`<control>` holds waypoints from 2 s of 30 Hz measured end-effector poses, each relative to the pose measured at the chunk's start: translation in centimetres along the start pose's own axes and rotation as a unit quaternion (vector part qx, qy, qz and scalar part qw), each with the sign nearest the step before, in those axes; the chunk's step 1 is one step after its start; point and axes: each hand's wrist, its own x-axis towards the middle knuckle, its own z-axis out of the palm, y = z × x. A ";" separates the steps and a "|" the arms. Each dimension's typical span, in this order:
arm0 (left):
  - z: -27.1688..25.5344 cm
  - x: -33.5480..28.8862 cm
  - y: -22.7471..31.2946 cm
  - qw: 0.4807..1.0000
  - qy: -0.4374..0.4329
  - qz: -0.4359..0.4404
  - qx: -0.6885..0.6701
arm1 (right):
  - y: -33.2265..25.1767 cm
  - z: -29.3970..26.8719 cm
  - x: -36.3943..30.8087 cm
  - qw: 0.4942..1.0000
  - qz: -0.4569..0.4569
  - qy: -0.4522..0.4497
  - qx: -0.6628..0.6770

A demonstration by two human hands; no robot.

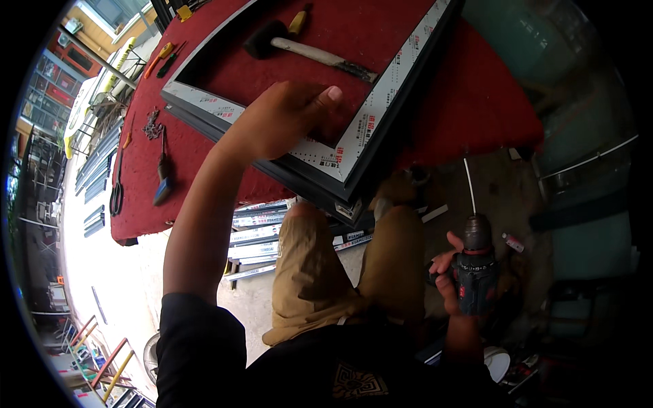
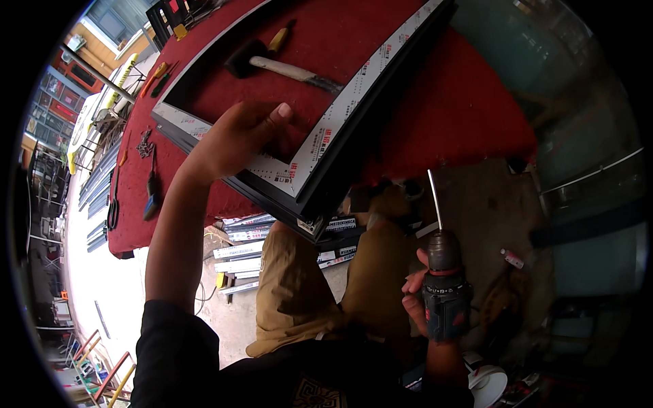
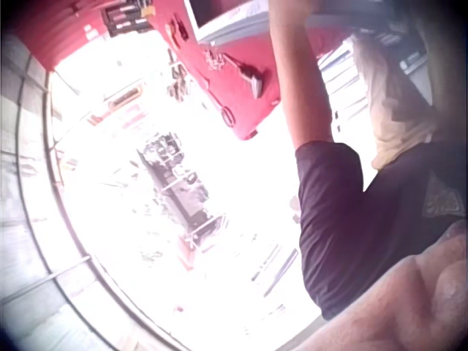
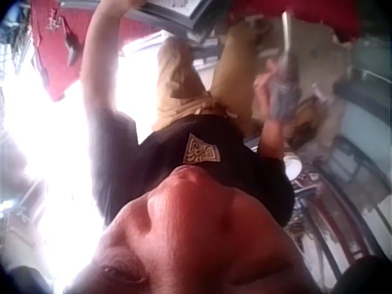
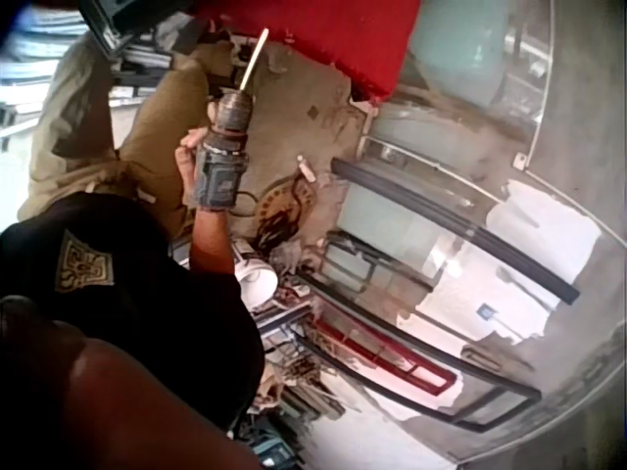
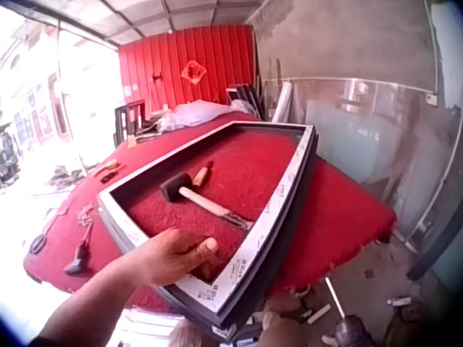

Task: The person uses a drill, a screwdriver, and a mallet to secure screws into the corners of a metal frame on a red work surface.

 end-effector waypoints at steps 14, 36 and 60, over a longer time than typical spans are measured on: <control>-0.9 1.9 3.0 0.966 -0.190 -0.015 0.178 | 0.8 0.3 -0.2 0.995 0.080 -0.030 0.044; 0.6 -0.7 5.4 0.947 -0.173 -0.076 0.258 | 1.9 -2.8 0.2 0.909 0.225 -0.215 -0.276; 0.6 -0.8 4.3 0.959 -0.169 -0.025 0.227 | 7.2 -5.0 -1.4 0.958 0.216 -0.167 -0.090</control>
